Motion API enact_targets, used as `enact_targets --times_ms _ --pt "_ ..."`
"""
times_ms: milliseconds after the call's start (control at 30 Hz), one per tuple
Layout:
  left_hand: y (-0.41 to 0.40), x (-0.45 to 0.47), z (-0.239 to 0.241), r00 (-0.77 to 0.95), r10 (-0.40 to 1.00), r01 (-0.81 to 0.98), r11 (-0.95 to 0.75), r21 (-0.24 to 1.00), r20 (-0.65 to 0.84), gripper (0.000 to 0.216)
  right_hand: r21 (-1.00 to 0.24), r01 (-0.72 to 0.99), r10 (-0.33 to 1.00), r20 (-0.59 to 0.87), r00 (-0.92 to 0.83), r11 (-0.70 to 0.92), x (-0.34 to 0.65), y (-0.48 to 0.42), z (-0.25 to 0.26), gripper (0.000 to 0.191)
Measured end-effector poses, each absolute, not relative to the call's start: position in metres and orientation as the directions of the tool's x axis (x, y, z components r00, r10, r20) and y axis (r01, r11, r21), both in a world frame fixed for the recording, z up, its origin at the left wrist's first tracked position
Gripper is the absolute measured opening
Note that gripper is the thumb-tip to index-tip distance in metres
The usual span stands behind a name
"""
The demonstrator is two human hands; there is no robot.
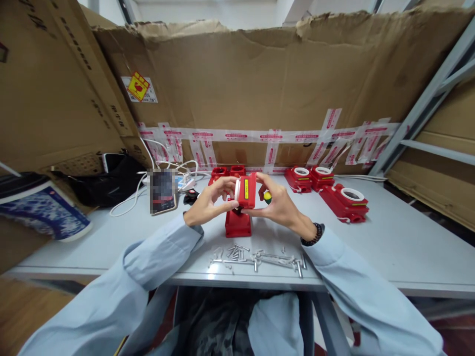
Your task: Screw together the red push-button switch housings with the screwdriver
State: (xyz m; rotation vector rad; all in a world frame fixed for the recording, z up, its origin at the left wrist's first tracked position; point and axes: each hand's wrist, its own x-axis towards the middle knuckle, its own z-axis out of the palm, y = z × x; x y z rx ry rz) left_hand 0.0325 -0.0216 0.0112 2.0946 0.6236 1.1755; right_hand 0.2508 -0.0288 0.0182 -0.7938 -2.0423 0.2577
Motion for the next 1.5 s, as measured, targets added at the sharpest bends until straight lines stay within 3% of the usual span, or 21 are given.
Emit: enact_targets --times_ms 233,367,633,700,800,867,967,1067,1233,1367,1500 --pt "-0.024 0.039 0.012 0.437 0.818 0.052 -0.439 0.897 0.375 0.039 -0.285 0.509 0.532 0.719 -0.447 0.812 0.250 -0.030 0.018 0.072" --pt "-0.020 0.042 0.008 0.489 0.832 0.100 -0.354 0.930 0.263 0.053 -0.198 0.499 0.475 0.709 -0.522 0.844 0.250 -0.028 0.017 0.069" --pt "-0.018 0.042 0.001 0.589 0.799 0.192 0.008 0.981 -0.121 0.070 -0.051 0.421 0.337 0.690 -0.641 0.905 0.247 -0.030 0.015 0.066" --pt "-0.019 0.040 0.002 0.550 0.830 0.255 -0.065 0.965 -0.089 0.072 -0.070 0.419 0.346 0.694 -0.631 0.905 0.246 -0.031 0.015 0.068" --pt "-0.021 0.038 0.005 0.398 0.876 0.240 -0.384 0.892 0.271 0.061 -0.130 0.430 0.380 0.729 -0.569 0.893 0.247 -0.030 0.016 0.068" --pt "-0.024 0.037 0.008 0.350 0.787 0.149 -0.582 0.799 0.508 0.046 -0.184 0.472 0.438 0.739 -0.512 0.862 0.249 -0.030 0.017 0.067" --pt "-0.027 0.038 0.010 0.425 0.630 0.001 -0.718 0.696 0.650 0.055 -0.275 0.518 0.526 0.733 -0.431 0.810 0.251 -0.029 0.018 0.070" --pt "-0.027 0.038 0.009 0.479 0.567 -0.038 -0.749 0.661 0.670 0.056 -0.361 0.483 0.565 0.729 -0.387 0.797 0.251 -0.028 0.019 0.076" --pt "-0.021 0.035 0.008 0.482 0.632 -0.040 -0.676 0.736 0.607 0.055 -0.440 0.429 0.602 0.694 -0.396 0.789 0.250 -0.028 0.019 0.079" --pt "-0.019 0.033 0.008 0.497 0.705 -0.054 -0.556 0.830 0.505 0.050 -0.404 0.438 0.580 0.698 -0.420 0.803 0.250 -0.029 0.020 0.080" --pt "-0.018 0.039 0.007 0.489 0.800 -0.123 -0.330 0.936 0.347 0.040 -0.294 0.468 0.514 0.723 -0.461 0.833 0.252 -0.028 0.020 0.076"
